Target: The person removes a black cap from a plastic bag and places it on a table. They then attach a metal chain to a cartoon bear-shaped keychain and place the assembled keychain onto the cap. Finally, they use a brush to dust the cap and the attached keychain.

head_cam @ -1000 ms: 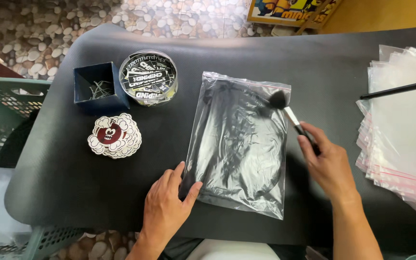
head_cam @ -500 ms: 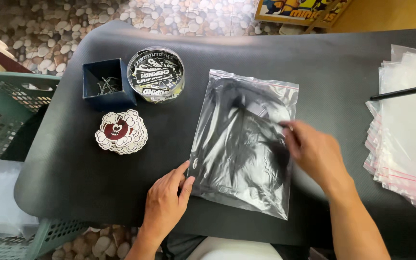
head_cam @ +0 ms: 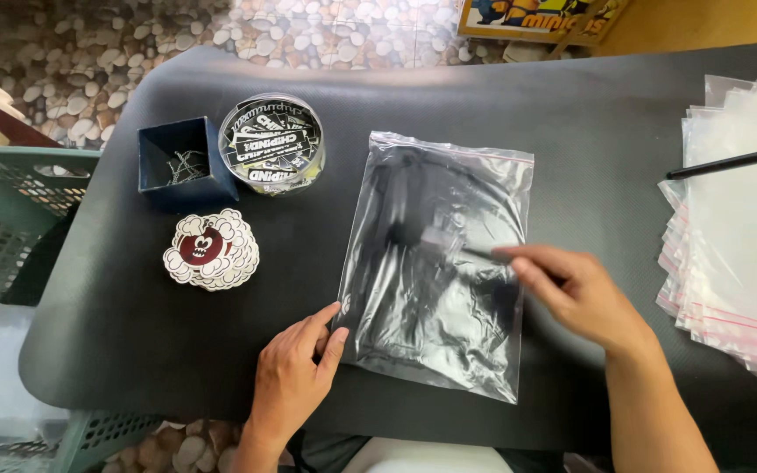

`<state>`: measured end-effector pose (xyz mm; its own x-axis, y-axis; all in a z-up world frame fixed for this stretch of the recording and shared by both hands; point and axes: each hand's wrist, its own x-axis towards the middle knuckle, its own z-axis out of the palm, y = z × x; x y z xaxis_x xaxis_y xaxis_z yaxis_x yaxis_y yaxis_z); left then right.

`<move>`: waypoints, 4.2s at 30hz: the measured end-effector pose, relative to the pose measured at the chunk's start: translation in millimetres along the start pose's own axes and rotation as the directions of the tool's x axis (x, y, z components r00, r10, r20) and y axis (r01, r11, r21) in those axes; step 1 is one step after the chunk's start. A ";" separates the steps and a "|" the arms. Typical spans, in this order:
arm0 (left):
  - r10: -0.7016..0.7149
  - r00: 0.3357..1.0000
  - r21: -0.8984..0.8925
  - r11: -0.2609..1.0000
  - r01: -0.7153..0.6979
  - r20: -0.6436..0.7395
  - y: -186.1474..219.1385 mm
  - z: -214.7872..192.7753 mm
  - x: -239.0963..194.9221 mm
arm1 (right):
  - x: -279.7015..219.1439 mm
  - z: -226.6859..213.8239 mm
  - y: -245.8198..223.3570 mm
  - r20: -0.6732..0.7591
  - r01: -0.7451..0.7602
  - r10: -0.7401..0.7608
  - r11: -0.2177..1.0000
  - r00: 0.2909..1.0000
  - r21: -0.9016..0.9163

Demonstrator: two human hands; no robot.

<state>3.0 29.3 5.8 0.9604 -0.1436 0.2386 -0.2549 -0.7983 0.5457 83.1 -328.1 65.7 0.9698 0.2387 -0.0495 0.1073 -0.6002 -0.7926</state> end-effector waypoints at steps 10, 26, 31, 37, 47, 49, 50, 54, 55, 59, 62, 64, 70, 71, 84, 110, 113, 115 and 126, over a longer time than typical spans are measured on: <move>-0.019 1.000 0.019 1.000 0.018 0.017 -0.2 0.9 0.6 | -18.2 20.5 4.8 -0.166 0.253 -0.299 0.934 0.940 -0.252; -0.054 0.998 -0.018 0.998 0.055 0.030 1.7 -2.5 -0.9 | -36.3 36.5 -0.7 -0.116 0.203 -0.169 0.865 0.979 0.459; 0.003 0.999 -0.067 0.998 -0.006 -0.036 7.2 -3.9 -1.0 | -34.2 35.4 -11.2 -0.399 0.234 -0.229 0.972 0.888 -0.037; 0.167 0.983 -0.120 0.977 -0.176 -0.080 13.4 -0.3 -0.6 | -48.1 30.8 11.7 -0.277 0.073 -0.029 0.986 0.960 0.148; 0.241 0.970 -0.099 0.965 -0.242 -0.024 18.7 5.5 2.3 | -48.1 28.7 13.9 -0.673 0.177 0.015 0.960 0.739 0.215; 0.242 0.970 -0.103 0.965 -0.243 -0.020 20.9 5.4 2.3 | -43.7 36.3 4.0 -0.653 0.246 -0.053 0.947 0.756 0.209; 0.231 0.973 -0.091 0.969 -0.232 -0.017 21.8 5.3 1.9 | -42.0 41.9 7.2 -0.392 0.268 -0.085 0.856 0.916 0.442; 0.223 0.975 -0.065 0.973 -0.223 -0.012 19.8 7.0 -0.7 | -15.1 45.8 4.2 -0.378 0.101 0.018 0.951 0.925 0.292; 0.220 0.975 -0.064 0.973 -0.220 -0.014 20.6 6.7 -2.3 | -12.0 43.6 0.5 -0.375 0.102 0.015 0.951 0.927 0.292; 0.235 0.972 -0.051 0.971 -0.235 -0.016 19.9 8.1 -3.3 | -8.8 43.2 -4.8 -0.393 0.263 -0.180 0.950 0.902 0.169; 0.255 0.967 -0.040 0.966 -0.255 0.003 17.4 11.1 -3.3 | -10.0 36.4 -7.0 -0.267 0.106 -0.027 0.952 0.963 0.287; 0.254 0.967 -0.032 0.967 -0.253 0.015 17.0 11.9 -6.2 | -10.7 30.2 1.0 -0.407 -0.011 0.044 0.997 0.912 0.081; 0.298 0.953 -0.051 0.954 -0.296 0.060 16.7 14.1 -2.0 | -16.4 18.3 16.8 -0.448 0.237 -0.204 0.971 0.870 0.017; 0.317 0.947 -0.049 0.948 -0.315 0.051 17.4 15.2 -0.4 | -11.1 15.8 23.5 -0.532 0.203 -0.297 0.952 0.792 -0.230; 0.307 0.949 -0.049 0.951 -0.305 0.063 17.9 19.5 -1.1 | 79.6 47.7 -28.4 -0.196 0.437 -0.505 0.846 0.840 -0.306; 0.393 0.904 0.090 0.907 -0.411 0.167 26.7 11.8 8.9 | -56.1 8.5 101.0 -0.569 -0.187 -0.263 0.769 0.780 -0.612; 0.394 0.904 0.115 0.903 -0.415 0.165 28.4 11.7 8.1 | -57.9 11.5 111.7 -0.556 -0.304 -0.195 0.671 0.808 -0.676; 0.392 0.906 0.123 0.903 -0.412 0.162 28.0 12.2 7.5 | -58.0 15.0 107.9 -0.560 -0.366 -0.131 0.631 0.818 -0.683; 0.317 0.944 0.000 0.948 -0.318 0.097 35.0 16.7 9.8 | -11.6 43.5 18.9 -0.169 -0.461 0.530 0.826 0.831 0.325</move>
<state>5.4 -9.9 13.9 0.8364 -0.4448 0.3202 -0.5472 -0.7112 0.4414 64.4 -309.0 24.8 0.8997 -0.2493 -0.3584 -0.4294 -0.3578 -0.8292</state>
